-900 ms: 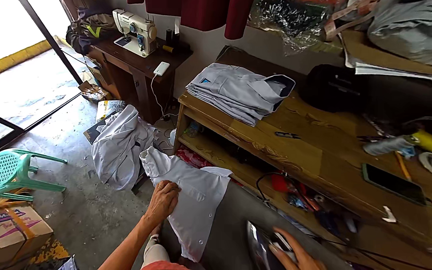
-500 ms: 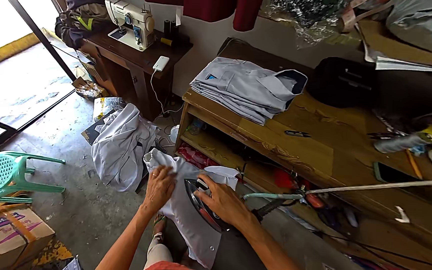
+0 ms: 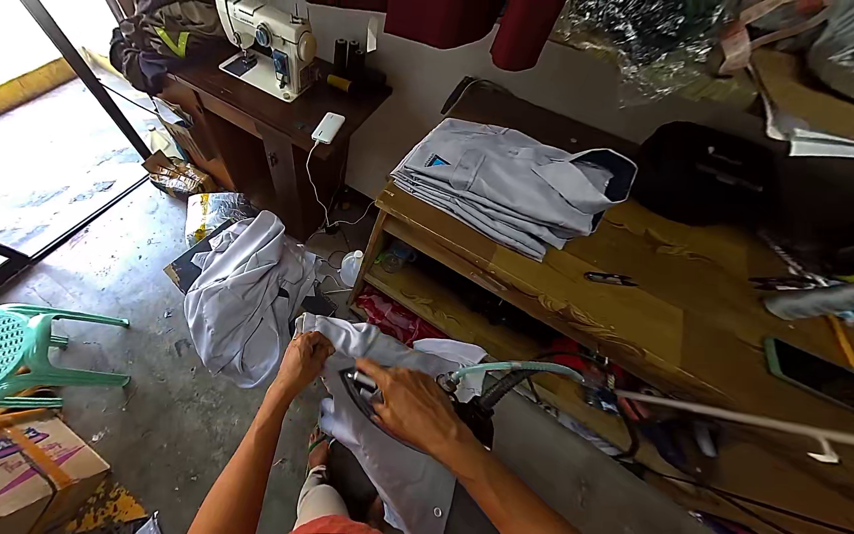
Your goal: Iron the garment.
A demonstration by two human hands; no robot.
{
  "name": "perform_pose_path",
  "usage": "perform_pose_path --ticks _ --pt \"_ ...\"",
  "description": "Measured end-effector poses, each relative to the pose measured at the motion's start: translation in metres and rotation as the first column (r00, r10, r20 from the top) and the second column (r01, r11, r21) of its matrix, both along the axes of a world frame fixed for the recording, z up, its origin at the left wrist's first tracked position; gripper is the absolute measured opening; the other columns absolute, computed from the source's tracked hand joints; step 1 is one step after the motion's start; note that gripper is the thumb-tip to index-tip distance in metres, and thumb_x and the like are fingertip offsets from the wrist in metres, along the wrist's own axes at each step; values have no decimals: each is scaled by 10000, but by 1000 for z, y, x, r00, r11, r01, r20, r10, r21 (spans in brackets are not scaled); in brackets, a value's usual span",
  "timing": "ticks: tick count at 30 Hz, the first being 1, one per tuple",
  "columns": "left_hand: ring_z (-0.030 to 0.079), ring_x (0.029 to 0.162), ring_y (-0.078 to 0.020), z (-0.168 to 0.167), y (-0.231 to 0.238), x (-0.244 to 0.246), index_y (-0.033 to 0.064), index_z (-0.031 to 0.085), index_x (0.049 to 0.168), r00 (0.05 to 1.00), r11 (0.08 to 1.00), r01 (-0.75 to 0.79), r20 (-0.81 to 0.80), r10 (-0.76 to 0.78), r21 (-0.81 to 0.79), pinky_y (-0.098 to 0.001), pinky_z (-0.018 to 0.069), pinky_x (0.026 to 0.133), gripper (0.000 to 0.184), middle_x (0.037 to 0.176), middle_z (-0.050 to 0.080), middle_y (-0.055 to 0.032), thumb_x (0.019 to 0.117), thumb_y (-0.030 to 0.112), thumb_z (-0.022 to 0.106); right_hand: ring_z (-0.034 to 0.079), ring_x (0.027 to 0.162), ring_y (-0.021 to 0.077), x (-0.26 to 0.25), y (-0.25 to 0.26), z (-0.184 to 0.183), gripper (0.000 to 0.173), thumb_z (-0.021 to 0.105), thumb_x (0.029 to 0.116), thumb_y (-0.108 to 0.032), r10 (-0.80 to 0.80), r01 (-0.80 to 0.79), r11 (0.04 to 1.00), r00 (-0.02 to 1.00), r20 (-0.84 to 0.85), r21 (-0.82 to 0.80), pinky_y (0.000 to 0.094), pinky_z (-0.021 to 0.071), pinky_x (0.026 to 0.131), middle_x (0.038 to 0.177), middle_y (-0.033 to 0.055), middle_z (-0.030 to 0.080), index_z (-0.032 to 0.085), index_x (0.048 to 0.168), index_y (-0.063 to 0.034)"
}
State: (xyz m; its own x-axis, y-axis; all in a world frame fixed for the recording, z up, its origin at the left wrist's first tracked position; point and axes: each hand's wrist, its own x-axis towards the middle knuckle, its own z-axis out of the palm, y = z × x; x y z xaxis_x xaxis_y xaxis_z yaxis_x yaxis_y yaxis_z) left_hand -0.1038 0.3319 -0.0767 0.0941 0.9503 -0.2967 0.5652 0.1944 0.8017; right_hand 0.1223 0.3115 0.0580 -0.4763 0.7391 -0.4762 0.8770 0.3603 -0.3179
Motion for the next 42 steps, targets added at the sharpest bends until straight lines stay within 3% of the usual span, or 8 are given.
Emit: perform_pose_path --ticks 8,12,15,20,28,33,38,42 --pt "653 1062 -301 -2 -4 8 54 744 1022 993 998 -10 -116 18 68 -494 489 994 248 1008 717 -129 984 270 629 650 580 313 65 -89 -18 608 741 842 -201 285 -264 947 953 -100 183 486 524 515 730 117 643 601 1414 -350" --pt "626 1114 -382 6 -24 23 92 767 1037 944 915 -78 -265 196 397 -591 459 998 251 1087 711 -149 947 296 649 711 678 334 109 -100 -3 633 798 805 -211 38 -16 990 987 -157 138 543 570 578 853 119 731 625 1406 -308" --pt "648 1074 -351 19 -40 47 124 779 1011 942 820 0 -275 192 573 -557 485 981 229 1057 722 -122 967 271 610 719 667 334 123 -94 4 596 755 790 -171 -175 225 953 956 -236 202 568 570 574 838 105 747 658 1372 -256" --pt "655 1046 -266 13 -48 69 149 792 973 991 820 28 -125 54 572 -481 515 934 207 1033 731 -57 968 262 619 708 766 387 102 -41 -4 548 683 912 -240 -351 362 930 926 -137 64 598 545 676 875 160 731 571 1446 -293" --pt "662 1023 -290 19 -27 45 87 782 997 986 848 -79 -87 146 524 -472 521 949 228 1001 729 -104 979 224 601 705 839 399 37 -37 -3 577 667 931 -226 -75 77 996 997 -34 45 578 549 712 930 177 719 522 1485 -297" --pt "667 1033 -290 25 -30 18 61 777 1012 975 839 -138 -76 209 527 -478 523 957 239 1016 733 -115 982 214 596 680 660 346 67 -79 -15 601 743 864 -210 168 -150 979 977 -129 139 521 547 579 818 143 684 583 1431 -329" --pt "684 1000 -275 26 -56 -33 55 772 1014 946 859 -187 -148 288 477 -475 546 924 255 994 735 -116 993 225 584 729 752 335 99 -62 2 558 748 836 -208 -96 116 991 962 -256 65 575 571 646 880 112 749 638 1375 -301" --pt "694 934 -241 18 -74 -43 45 765 995 932 870 -225 -165 324 440 -440 568 872 264 950 728 -101 989 219 566 708 775 374 84 -24 -2 543 680 882 -222 -215 223 974 963 -162 34 592 540 669 862 145 729 601 1412 -307"
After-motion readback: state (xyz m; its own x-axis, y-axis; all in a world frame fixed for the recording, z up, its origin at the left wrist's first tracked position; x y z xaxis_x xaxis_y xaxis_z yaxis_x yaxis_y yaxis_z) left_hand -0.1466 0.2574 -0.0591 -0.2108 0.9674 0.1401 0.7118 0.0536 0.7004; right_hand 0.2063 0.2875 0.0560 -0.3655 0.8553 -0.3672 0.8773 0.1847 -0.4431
